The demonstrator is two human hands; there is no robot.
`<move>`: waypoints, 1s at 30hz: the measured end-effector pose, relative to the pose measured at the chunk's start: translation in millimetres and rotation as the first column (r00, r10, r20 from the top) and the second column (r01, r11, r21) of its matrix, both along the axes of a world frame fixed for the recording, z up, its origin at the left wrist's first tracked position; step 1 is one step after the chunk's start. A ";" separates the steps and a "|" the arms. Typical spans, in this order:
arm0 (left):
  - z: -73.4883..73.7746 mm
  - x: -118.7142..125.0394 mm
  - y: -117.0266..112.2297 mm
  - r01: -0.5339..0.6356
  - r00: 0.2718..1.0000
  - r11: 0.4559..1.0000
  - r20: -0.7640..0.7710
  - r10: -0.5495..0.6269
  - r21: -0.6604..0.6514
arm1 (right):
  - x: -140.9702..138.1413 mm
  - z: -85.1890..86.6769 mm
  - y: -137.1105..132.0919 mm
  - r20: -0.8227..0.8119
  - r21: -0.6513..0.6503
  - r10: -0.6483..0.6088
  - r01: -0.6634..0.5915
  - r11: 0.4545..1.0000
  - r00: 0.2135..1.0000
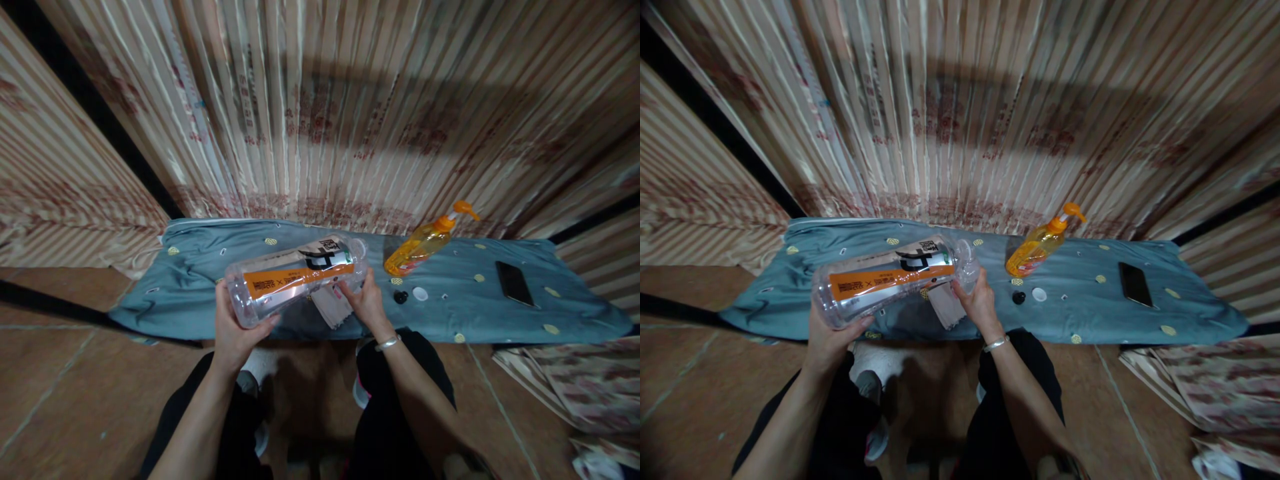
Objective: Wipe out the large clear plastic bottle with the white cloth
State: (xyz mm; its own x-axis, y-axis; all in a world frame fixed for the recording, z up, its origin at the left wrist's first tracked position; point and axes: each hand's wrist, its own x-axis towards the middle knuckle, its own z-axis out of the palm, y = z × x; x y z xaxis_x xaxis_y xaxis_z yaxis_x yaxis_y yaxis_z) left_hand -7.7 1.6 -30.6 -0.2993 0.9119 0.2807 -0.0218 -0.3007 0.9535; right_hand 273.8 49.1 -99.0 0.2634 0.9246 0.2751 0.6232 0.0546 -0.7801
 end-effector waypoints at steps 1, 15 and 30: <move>-0.3 -0.1 0.1 0.003 1.000 1.000 -0.001 -0.003 -0.001 | -0.1 0.7 -0.1 0.004 -0.009 -0.004 0.004 1.000 1.000; -0.6 0.0 0.3 -0.011 1.000 1.000 -0.023 0.011 0.009 | -3.5 10.8 -2.0 -0.008 -0.061 -0.016 0.016 0.998 1.000; -4.1 -0.9 2.9 -0.003 0.996 0.997 -0.090 0.010 0.072 | -1.2 5.8 0.3 0.029 -0.050 -0.027 0.028 0.998 0.999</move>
State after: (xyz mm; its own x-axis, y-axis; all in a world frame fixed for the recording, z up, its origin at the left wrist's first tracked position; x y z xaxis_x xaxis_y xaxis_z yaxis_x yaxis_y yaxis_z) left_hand -8.5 4.4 -34.7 -0.2755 0.8865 0.3719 0.0657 -0.3686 0.9273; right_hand 272.5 49.4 -93.2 0.2818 0.9299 0.2364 0.6457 -0.0016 -0.7636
